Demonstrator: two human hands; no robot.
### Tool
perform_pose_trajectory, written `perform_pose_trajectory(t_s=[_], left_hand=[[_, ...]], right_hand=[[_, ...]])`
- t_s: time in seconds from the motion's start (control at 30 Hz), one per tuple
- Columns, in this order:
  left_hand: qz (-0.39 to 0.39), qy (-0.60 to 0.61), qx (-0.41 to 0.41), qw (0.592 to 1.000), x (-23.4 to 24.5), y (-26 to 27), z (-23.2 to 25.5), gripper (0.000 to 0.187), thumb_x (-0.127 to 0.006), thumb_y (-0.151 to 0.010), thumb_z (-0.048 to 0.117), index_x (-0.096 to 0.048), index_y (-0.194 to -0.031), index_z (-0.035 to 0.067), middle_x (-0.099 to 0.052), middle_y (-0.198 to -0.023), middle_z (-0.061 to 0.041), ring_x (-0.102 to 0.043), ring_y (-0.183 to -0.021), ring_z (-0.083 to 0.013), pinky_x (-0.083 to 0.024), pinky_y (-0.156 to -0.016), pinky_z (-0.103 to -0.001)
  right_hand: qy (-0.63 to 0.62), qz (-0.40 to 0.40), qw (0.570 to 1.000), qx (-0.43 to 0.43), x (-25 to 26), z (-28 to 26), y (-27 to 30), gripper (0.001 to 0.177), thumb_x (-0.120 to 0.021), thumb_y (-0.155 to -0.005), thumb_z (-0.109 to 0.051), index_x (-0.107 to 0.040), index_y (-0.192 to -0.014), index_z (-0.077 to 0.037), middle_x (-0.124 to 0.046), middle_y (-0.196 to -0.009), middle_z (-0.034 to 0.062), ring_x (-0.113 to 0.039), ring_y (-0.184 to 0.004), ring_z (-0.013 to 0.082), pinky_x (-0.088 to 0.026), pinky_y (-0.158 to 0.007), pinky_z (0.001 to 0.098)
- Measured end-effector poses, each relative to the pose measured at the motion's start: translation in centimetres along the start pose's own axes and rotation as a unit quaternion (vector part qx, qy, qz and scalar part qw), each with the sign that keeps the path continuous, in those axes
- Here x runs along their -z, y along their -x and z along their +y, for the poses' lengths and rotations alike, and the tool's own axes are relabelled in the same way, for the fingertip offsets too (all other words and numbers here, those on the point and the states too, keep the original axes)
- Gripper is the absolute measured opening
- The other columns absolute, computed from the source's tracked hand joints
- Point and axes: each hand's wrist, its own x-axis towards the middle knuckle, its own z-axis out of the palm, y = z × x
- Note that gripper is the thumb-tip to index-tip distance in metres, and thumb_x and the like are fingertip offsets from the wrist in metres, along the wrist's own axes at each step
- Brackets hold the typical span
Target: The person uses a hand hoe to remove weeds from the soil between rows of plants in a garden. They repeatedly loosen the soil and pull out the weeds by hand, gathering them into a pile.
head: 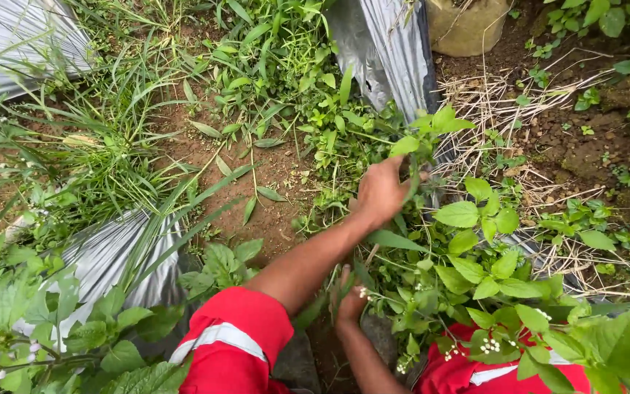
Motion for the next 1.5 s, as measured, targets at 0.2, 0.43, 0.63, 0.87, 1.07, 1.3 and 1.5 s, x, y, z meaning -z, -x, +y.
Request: perform_pose_trajectory(t_s=[0.2,0.43,0.63,0.87,1.07,1.3,1.5], left_hand=[[-0.182,0.117,0.062,0.974,4.9,-3.9,-7.2,0.050,-0.054,-0.093,0.064,-0.042,-0.068,0.023,-0.036,-0.059,0.009,-0.034,-0.048,-0.0066,-0.031,-0.046,-0.026],[-0.173,0.157,-0.072,0.970,1.5,-8.1,-13.6,0.035,-0.057,-0.104,0.023,-0.071,-0.094,-0.007,-0.068,-0.115,-0.016,-0.052,-0.047,-0.0080,-0.048,-0.055,-0.022],[-0.135,0.062,0.036,0.988,3.9,-5.2,-10.4,0.063,-0.054,-0.095,0.069,-0.067,-0.096,0.007,-0.062,-0.088,-0.012,-0.061,-0.078,-0.0252,-0.053,-0.077,-0.037],[-0.091,0.097,-0.027,0.991,1.2,-5.4,-14.2,0.064,-0.064,-0.095,0.056,-0.073,-0.121,-0.002,-0.073,-0.102,-0.026,-0.072,-0.098,-0.0406,-0.055,-0.088,-0.048],[-0.045,-0.019,-0.119,0.992,6.1,-4.6,-10.6,0.043,-0.057,-0.093,0.035,-0.070,-0.117,0.003,-0.071,-0.117,-0.023,-0.065,-0.114,-0.0419,-0.049,-0.106,-0.056],[-0.107,-0.087,-0.111,0.984,8.4,-3.0,-5.5,0.030,-0.050,-0.101,0.030,-0.069,-0.085,0.013,-0.071,-0.066,-0.006,-0.069,-0.056,-0.0209,-0.060,-0.065,-0.037],[-0.195,-0.065,-0.028,0.978,7.3,-3.0,-7.3,0.063,-0.053,-0.086,-0.010,-0.057,-0.145,0.013,-0.060,-0.141,-0.022,-0.075,-0.078,-0.0240,-0.062,-0.086,-0.044]], right_hand=[[-0.044,-0.116,0.988,0.093,0.9,-4.6,0.8,0.021,-0.054,-0.103,-0.016,-0.057,-0.085,-0.008,-0.059,-0.063,0.0055,-0.051,-0.040,0.0131,-0.043,-0.029,0.0273],[-0.126,-0.094,0.915,0.371,0.1,-14.4,4.0,0.019,-0.059,-0.092,-0.001,-0.058,-0.074,-0.007,-0.055,-0.048,0.0094,-0.049,-0.033,0.0132,-0.041,-0.034,0.0269],[-0.123,-0.033,0.864,0.488,0.3,-21.0,3.5,0.028,-0.054,-0.106,-0.005,-0.050,-0.079,-0.009,-0.056,-0.050,0.0086,-0.055,-0.041,0.0116,-0.045,-0.048,0.0240],[0.069,-0.027,0.973,0.218,-0.8,-8.0,0.3,0.019,-0.061,-0.103,-0.008,-0.062,-0.084,-0.004,-0.057,-0.058,0.0031,-0.047,-0.042,0.0099,-0.040,-0.042,0.0195],[-0.021,-0.005,0.960,0.280,-1.0,-12.5,4.0,0.026,-0.071,-0.093,-0.014,-0.061,-0.072,-0.003,-0.061,-0.055,0.0126,-0.056,-0.048,0.0121,-0.042,-0.046,0.0291],[-0.176,-0.096,0.868,0.455,-2.5,-15.5,0.8,0.029,-0.053,-0.102,-0.002,-0.050,-0.074,-0.007,-0.046,-0.040,0.0022,-0.044,-0.029,0.0074,-0.031,-0.033,0.0212],[0.124,-0.087,0.968,0.199,-1.0,-6.2,2.1,0.022,-0.066,-0.097,-0.006,-0.064,-0.076,0.000,-0.058,-0.053,0.0105,-0.044,-0.039,0.0108,-0.037,-0.038,0.0238]])
